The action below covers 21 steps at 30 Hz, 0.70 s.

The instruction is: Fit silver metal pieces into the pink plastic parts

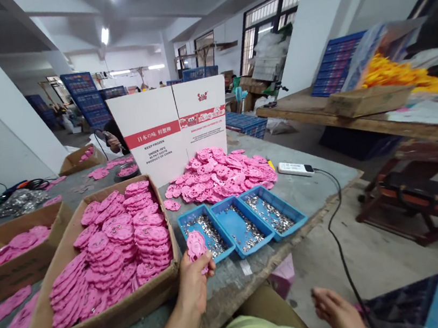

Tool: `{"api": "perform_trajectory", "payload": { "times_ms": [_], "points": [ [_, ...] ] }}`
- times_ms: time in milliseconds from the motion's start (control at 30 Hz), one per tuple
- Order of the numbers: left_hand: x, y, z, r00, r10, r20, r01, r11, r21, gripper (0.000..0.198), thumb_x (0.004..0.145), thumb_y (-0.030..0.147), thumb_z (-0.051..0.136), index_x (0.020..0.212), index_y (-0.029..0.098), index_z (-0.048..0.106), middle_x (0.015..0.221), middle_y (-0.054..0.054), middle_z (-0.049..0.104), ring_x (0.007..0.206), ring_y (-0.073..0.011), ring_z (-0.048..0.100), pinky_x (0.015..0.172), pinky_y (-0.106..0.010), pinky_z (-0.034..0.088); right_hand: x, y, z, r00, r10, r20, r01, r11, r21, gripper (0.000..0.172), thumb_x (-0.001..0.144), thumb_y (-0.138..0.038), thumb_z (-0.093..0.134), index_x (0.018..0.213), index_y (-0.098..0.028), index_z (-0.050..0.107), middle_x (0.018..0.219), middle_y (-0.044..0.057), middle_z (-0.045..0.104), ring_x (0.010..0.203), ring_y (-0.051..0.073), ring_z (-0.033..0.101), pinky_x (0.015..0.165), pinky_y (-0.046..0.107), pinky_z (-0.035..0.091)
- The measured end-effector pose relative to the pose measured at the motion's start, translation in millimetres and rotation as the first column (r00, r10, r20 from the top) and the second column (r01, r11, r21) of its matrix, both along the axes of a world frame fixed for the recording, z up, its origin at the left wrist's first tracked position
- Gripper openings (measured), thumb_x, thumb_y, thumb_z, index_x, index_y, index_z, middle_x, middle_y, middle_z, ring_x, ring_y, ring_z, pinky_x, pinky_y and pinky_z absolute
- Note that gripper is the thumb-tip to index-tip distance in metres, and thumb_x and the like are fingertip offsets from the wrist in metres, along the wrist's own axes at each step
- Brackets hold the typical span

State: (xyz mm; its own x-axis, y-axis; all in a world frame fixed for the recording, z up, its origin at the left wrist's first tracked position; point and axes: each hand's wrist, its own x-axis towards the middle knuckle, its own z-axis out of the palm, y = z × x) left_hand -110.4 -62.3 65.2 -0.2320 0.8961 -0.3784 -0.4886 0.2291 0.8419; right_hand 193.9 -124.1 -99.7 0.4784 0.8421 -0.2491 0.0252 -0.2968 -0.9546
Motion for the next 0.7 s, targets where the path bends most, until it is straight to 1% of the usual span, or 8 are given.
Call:
{"api": "perform_trajectory", "payload": {
  "times_ms": [67, 167, 300, 367, 467, 567, 633, 700],
  "points": [
    [4.3, 2.7, -0.4, 1.000, -0.015, -0.002, 0.015, 1.000, 0.002, 0.054, 0.045, 0.036, 0.096, 0.082, 0.017, 0.061, 0.062, 0.003, 0.063, 0.054, -0.0102, 0.057, 0.051, -0.022, 0.040, -24.1, 2.6, 11.2, 0.985, 0.163, -0.054, -0.163, 0.987, 0.009, 0.056, 0.059, -0.077, 0.078, 0.057, -0.024, 0.058, 0.053, 0.001, 0.051, 0.050, 0.020, 0.050, 0.054, 0.037, 0.047],
    [17.4, 9.8, -0.4, 0.999, -0.046, 0.007, 0.046, 0.999, 0.011, 0.053, 0.045, 0.036, 0.095, 0.080, 0.017, 0.061, 0.060, 0.003, 0.063, 0.054, -0.0103, 0.056, 0.051, -0.022, 0.040, -46.9, 16.0, 47.5, 0.928, 0.373, 0.001, -0.370, 0.918, 0.145, 0.063, 0.068, -0.083, 0.074, 0.061, -0.022, 0.060, 0.056, 0.002, 0.053, 0.055, 0.019, 0.050, 0.056, 0.034, 0.046],
    [37.9, 22.5, 6.9, 0.994, -0.108, -0.026, 0.110, 0.990, 0.085, 0.047, 0.051, 0.035, 0.091, 0.081, 0.017, 0.060, 0.058, 0.003, 0.063, 0.053, -0.0103, 0.056, 0.051, -0.022, 0.041, -56.5, 47.0, 117.1, 0.820, 0.500, 0.278, -0.572, 0.710, 0.412, 0.049, 0.093, -0.064, 0.068, 0.070, -0.021, 0.067, 0.066, 0.004, 0.064, 0.064, 0.019, 0.060, 0.064, 0.032, 0.049],
    [44.5, 28.9, 15.7, 0.988, -0.129, -0.084, 0.141, 0.979, 0.145, 0.043, 0.056, 0.037, 0.089, 0.081, 0.017, 0.060, 0.057, 0.003, 0.062, 0.053, -0.0101, 0.055, 0.051, -0.022, 0.041, -58.1, 64.7, 155.9, 0.842, 0.440, 0.313, -0.533, 0.592, 0.605, 0.035, 0.098, -0.049, 0.068, 0.076, -0.022, 0.070, 0.073, 0.005, 0.068, 0.069, 0.018, 0.064, 0.066, 0.030, 0.051],
    [48.9, 35.9, 35.5, 0.975, -0.111, -0.190, 0.152, 0.965, 0.214, 0.039, 0.061, 0.037, 0.087, 0.082, 0.017, 0.060, 0.057, 0.003, 0.062, 0.052, -0.0103, 0.053, 0.050, -0.022, 0.041, -65.0, 91.7, 211.6, 0.941, 0.306, 0.147, -0.277, 0.440, 0.854, 0.021, 0.098, -0.037, 0.071, 0.083, -0.023, 0.071, 0.076, 0.003, 0.068, 0.069, 0.017, 0.063, 0.063, 0.029, 0.050],
    [48.7, 38.1, 57.9, 0.965, -0.018, -0.263, 0.095, 0.954, 0.284, 0.040, 0.060, 0.035, 0.088, 0.085, 0.017, 0.062, 0.061, 0.004, 0.063, 0.052, -0.0106, 0.054, 0.050, -0.022, 0.043, -78.9, 119.9, 254.5, 0.973, 0.231, -0.027, -0.069, 0.395, 0.916, 0.020, 0.095, -0.041, 0.074, 0.086, -0.024, 0.068, 0.076, 0.001, 0.065, 0.065, 0.016, 0.059, 0.062, 0.030, 0.049],
    [45.8, 38.0, 69.5, 0.954, 0.063, -0.292, 0.034, 0.949, 0.315, 0.041, 0.059, 0.034, 0.089, 0.087, 0.017, 0.063, 0.062, 0.004, 0.064, 0.052, -0.0102, 0.054, 0.051, -0.022, 0.044, -89.9, 138.6, 271.6, 0.944, 0.320, 0.075, -0.214, 0.424, 0.880, 0.019, 0.093, -0.042, 0.076, 0.091, -0.024, 0.069, 0.082, 0.002, 0.068, 0.071, 0.016, 0.062, 0.067, 0.029, 0.051],
    [39.8, 37.9, 74.8, 0.937, 0.138, -0.321, -0.028, 0.945, 0.325, 0.044, 0.058, 0.034, 0.089, 0.090, 0.017, 0.066, 0.063, 0.004, 0.064, 0.051, -0.0104, 0.054, 0.051, -0.022, 0.044, -101.1, 155.6, 278.1, 0.787, 0.513, 0.343, -0.567, 0.379, 0.731, 0.017, 0.093, -0.039, 0.076, 0.094, -0.022, 0.072, 0.088, 0.002, 0.071, 0.077, 0.015, 0.063, 0.071, 0.028, 0.050]
  ]
}}
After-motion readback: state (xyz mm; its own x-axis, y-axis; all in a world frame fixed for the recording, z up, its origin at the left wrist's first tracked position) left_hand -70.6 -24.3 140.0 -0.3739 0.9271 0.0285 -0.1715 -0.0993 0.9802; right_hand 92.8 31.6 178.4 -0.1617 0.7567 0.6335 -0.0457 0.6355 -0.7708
